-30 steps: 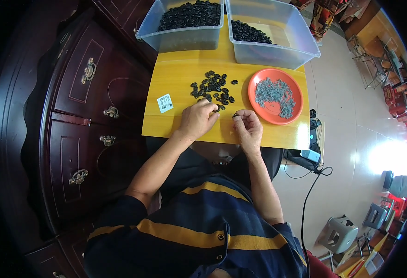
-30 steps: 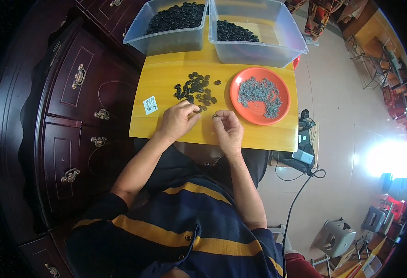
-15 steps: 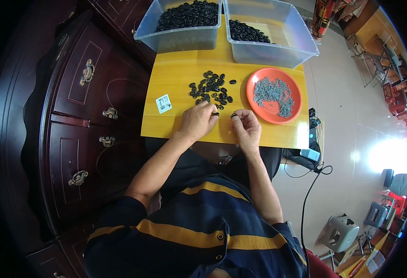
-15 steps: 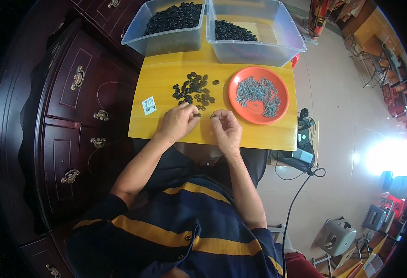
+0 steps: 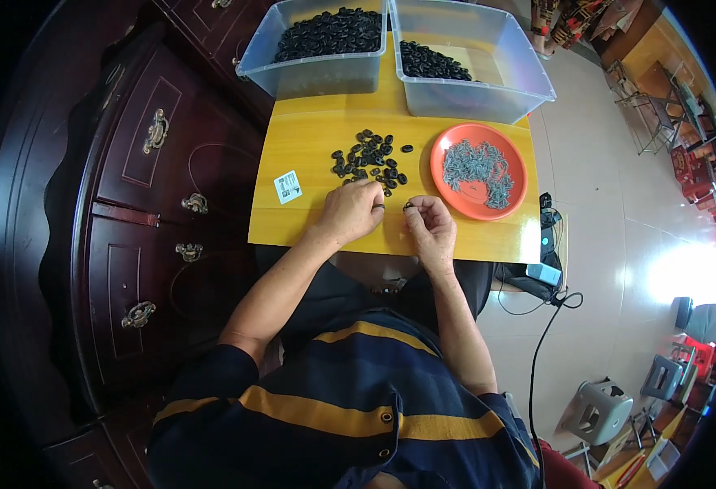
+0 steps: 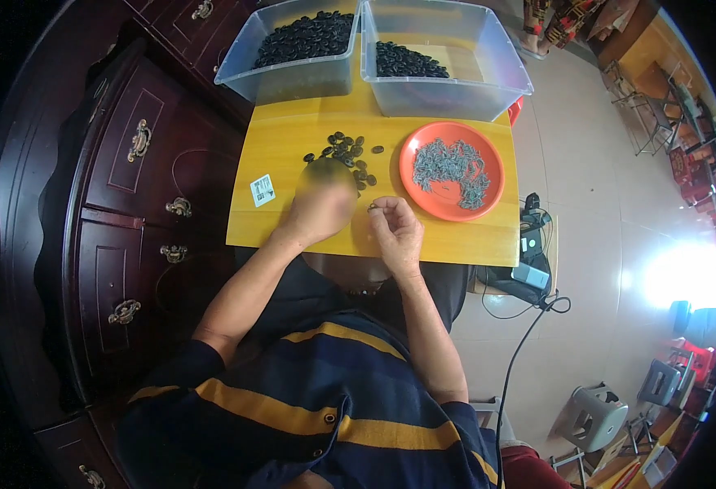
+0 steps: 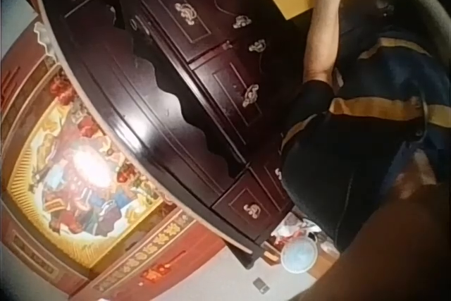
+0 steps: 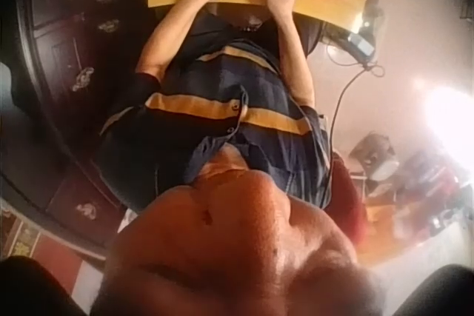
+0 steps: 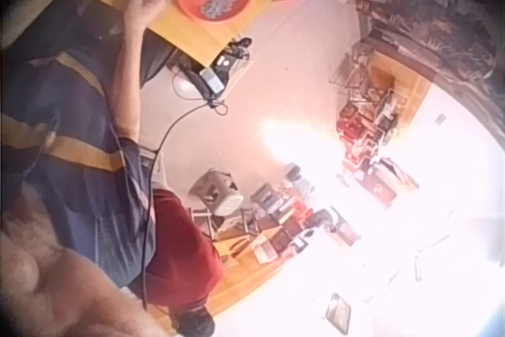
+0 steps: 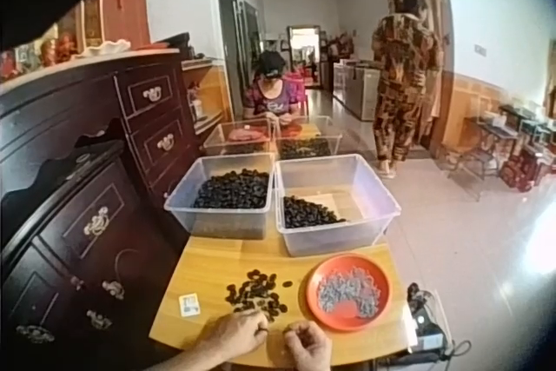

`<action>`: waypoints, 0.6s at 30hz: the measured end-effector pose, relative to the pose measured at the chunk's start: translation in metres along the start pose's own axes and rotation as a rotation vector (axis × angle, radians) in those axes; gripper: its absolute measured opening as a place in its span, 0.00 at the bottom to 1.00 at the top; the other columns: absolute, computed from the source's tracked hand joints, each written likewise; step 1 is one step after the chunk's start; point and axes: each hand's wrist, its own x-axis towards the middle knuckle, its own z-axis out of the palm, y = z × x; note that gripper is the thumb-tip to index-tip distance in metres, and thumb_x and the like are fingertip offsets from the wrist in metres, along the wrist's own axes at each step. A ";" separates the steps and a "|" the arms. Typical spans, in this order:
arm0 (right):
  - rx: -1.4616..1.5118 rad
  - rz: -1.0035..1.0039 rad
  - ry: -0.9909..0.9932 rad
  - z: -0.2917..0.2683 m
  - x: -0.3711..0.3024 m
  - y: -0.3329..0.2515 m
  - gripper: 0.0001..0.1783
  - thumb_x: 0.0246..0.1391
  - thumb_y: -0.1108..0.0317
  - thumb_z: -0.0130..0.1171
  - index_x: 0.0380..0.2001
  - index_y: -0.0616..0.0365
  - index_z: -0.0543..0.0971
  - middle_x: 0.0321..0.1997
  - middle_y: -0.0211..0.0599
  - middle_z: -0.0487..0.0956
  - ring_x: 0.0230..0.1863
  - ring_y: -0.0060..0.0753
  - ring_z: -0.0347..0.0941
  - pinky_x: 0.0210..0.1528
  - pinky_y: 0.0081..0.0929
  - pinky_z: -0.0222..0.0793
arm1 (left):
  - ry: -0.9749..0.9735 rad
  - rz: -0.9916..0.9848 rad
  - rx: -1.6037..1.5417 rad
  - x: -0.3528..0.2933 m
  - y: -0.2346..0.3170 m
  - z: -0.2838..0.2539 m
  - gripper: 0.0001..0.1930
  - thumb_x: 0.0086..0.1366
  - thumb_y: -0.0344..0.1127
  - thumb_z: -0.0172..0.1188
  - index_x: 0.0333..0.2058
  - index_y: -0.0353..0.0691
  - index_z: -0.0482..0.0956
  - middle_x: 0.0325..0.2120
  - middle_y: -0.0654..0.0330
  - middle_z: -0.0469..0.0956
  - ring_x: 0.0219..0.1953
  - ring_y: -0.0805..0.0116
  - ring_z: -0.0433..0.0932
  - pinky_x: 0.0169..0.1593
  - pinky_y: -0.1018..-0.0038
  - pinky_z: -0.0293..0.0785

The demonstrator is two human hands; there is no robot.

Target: The person assembles components by retrieving black plastic pieces from a container and inserting metal pins into them by hand.

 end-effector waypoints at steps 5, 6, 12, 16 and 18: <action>-0.011 0.015 0.001 -0.001 -0.001 0.000 0.07 0.60 0.75 0.58 0.41 0.62 0.76 0.32 0.26 0.78 0.30 0.12 0.72 0.31 0.15 0.73 | 0.131 0.160 -0.200 -0.006 0.000 0.005 0.08 0.54 0.28 0.64 0.32 0.39 0.74 0.25 0.57 0.78 0.28 0.57 0.80 0.32 0.63 0.75; -0.007 0.011 -0.005 -0.001 0.000 0.002 0.07 0.60 0.75 0.58 0.41 0.62 0.77 0.32 0.26 0.78 0.30 0.12 0.72 0.31 0.15 0.73 | 0.130 0.161 -0.200 -0.007 0.003 0.004 0.08 0.54 0.28 0.64 0.32 0.39 0.74 0.25 0.57 0.78 0.28 0.57 0.80 0.32 0.63 0.75; 0.002 0.028 -0.022 -0.002 0.000 0.002 0.07 0.61 0.74 0.59 0.41 0.62 0.77 0.33 0.26 0.78 0.32 0.12 0.72 0.31 0.16 0.73 | 0.101 0.106 -0.639 -0.008 0.002 0.009 0.11 0.60 0.21 0.60 0.42 0.37 0.78 0.23 0.62 0.76 0.24 0.78 0.74 0.31 0.78 0.72; 0.031 0.068 -0.030 -0.002 0.000 -0.002 0.06 0.61 0.74 0.58 0.41 0.61 0.77 0.34 0.25 0.78 0.32 0.12 0.72 0.31 0.16 0.74 | 0.144 0.169 -0.728 -0.008 -0.001 0.019 0.12 0.62 0.20 0.59 0.44 0.36 0.79 0.28 0.69 0.76 0.28 0.85 0.72 0.35 0.83 0.72; 0.033 0.066 -0.034 -0.002 0.001 -0.003 0.06 0.61 0.74 0.58 0.41 0.61 0.77 0.34 0.26 0.78 0.32 0.13 0.72 0.31 0.17 0.74 | 0.132 0.137 -0.802 -0.008 -0.003 0.022 0.11 0.62 0.21 0.61 0.44 0.36 0.79 0.28 0.68 0.76 0.27 0.85 0.73 0.35 0.83 0.73</action>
